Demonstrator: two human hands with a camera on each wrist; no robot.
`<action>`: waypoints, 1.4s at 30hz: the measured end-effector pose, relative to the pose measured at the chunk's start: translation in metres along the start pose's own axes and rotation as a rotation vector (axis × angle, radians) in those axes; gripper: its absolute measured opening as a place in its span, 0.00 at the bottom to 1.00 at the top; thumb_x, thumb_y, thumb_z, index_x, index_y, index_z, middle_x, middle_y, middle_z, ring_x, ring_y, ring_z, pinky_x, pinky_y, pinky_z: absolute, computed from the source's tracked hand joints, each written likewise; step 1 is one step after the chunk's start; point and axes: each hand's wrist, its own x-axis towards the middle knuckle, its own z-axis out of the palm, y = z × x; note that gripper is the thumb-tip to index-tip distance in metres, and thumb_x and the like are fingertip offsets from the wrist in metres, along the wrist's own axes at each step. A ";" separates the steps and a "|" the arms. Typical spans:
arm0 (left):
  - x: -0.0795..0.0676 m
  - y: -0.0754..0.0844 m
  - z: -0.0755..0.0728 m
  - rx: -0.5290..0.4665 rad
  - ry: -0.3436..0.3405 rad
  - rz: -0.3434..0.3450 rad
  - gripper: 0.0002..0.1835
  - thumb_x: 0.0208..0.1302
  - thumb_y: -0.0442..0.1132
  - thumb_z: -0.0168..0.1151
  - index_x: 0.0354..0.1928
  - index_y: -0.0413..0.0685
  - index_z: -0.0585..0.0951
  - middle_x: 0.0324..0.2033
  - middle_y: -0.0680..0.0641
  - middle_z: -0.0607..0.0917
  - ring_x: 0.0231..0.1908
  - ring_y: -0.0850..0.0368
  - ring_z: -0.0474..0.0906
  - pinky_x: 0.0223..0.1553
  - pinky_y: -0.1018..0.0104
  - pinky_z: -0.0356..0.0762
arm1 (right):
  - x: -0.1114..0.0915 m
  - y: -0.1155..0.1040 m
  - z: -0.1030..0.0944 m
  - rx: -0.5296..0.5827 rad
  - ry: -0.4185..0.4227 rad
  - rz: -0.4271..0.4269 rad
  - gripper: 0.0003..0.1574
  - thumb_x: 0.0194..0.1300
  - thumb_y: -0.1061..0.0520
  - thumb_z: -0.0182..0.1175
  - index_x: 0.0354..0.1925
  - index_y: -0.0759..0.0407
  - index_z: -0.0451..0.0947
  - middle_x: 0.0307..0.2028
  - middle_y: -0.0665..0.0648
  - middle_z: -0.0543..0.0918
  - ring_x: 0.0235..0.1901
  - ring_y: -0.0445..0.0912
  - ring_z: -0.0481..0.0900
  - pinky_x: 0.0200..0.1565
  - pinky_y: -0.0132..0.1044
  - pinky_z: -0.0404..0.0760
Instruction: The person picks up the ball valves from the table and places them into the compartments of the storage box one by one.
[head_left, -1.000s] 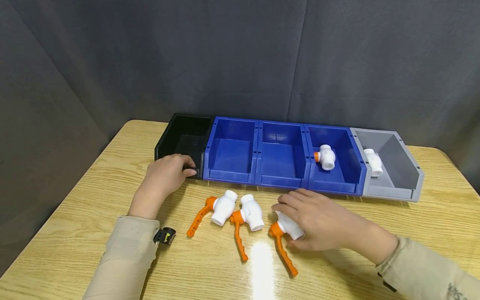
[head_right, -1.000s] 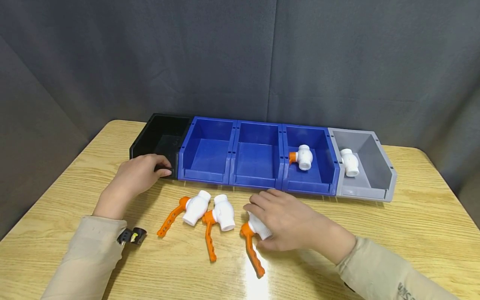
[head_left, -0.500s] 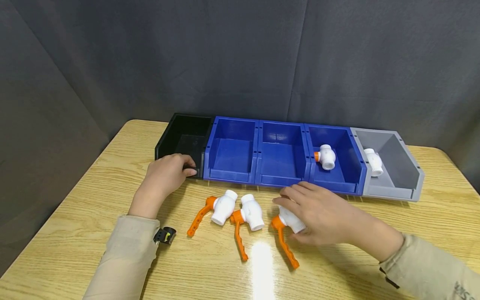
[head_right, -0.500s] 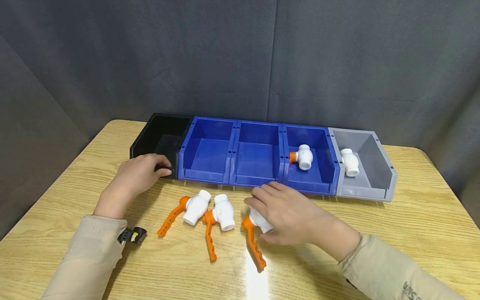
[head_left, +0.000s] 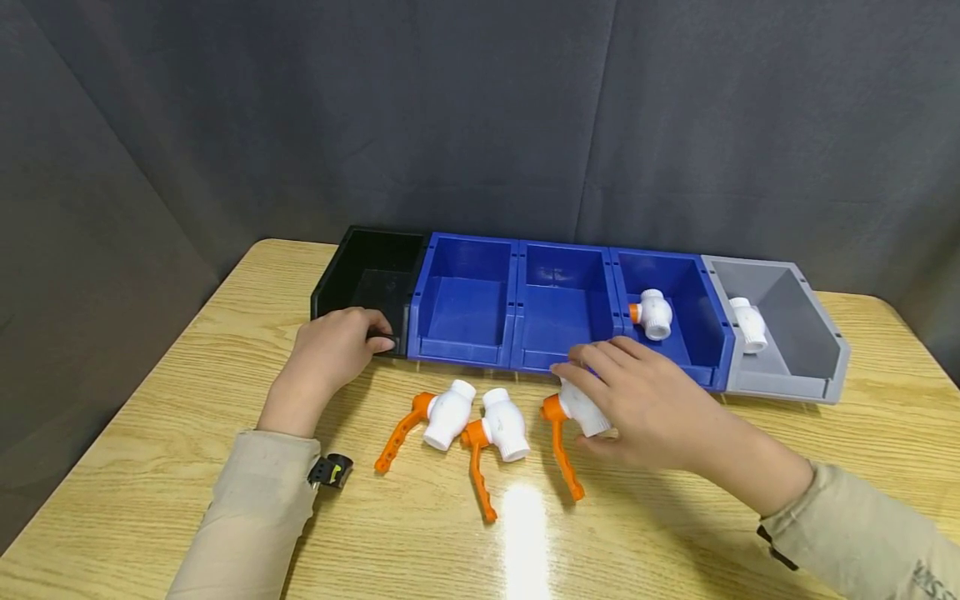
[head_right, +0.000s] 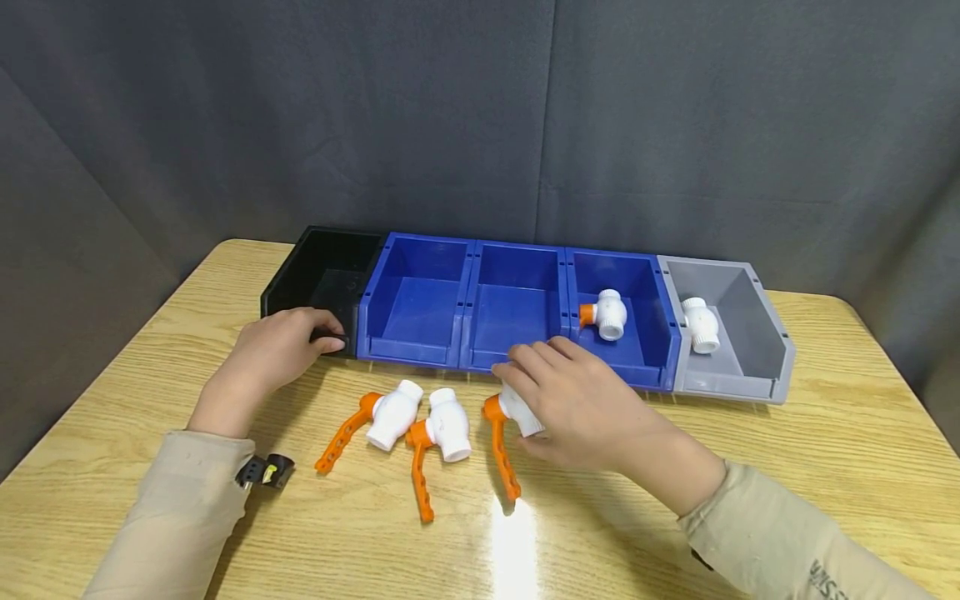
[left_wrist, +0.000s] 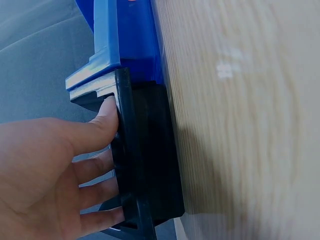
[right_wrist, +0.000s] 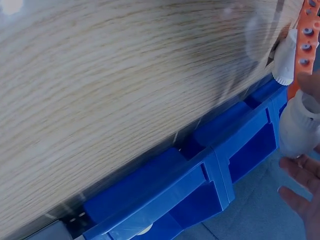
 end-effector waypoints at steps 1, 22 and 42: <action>0.000 0.000 0.000 -0.001 -0.001 -0.001 0.11 0.68 0.44 0.64 0.45 0.47 0.86 0.43 0.44 0.86 0.42 0.45 0.81 0.44 0.46 0.77 | 0.000 0.000 0.000 -0.008 0.008 0.007 0.48 0.41 0.41 0.77 0.57 0.64 0.75 0.49 0.61 0.79 0.48 0.56 0.78 0.54 0.50 0.77; 0.000 0.002 0.001 -0.002 -0.004 -0.004 0.10 0.68 0.44 0.64 0.45 0.47 0.86 0.44 0.43 0.86 0.42 0.45 0.81 0.43 0.46 0.77 | 0.012 0.014 -0.008 -0.050 0.014 0.194 0.45 0.45 0.41 0.77 0.55 0.66 0.77 0.48 0.64 0.80 0.47 0.58 0.78 0.53 0.56 0.78; 0.000 0.000 0.000 0.004 -0.002 -0.001 0.10 0.69 0.44 0.63 0.45 0.47 0.86 0.44 0.44 0.86 0.42 0.45 0.81 0.44 0.46 0.78 | 0.036 0.045 -0.014 -0.037 -0.100 0.299 0.45 0.46 0.41 0.77 0.55 0.67 0.78 0.47 0.64 0.79 0.45 0.57 0.78 0.50 0.52 0.78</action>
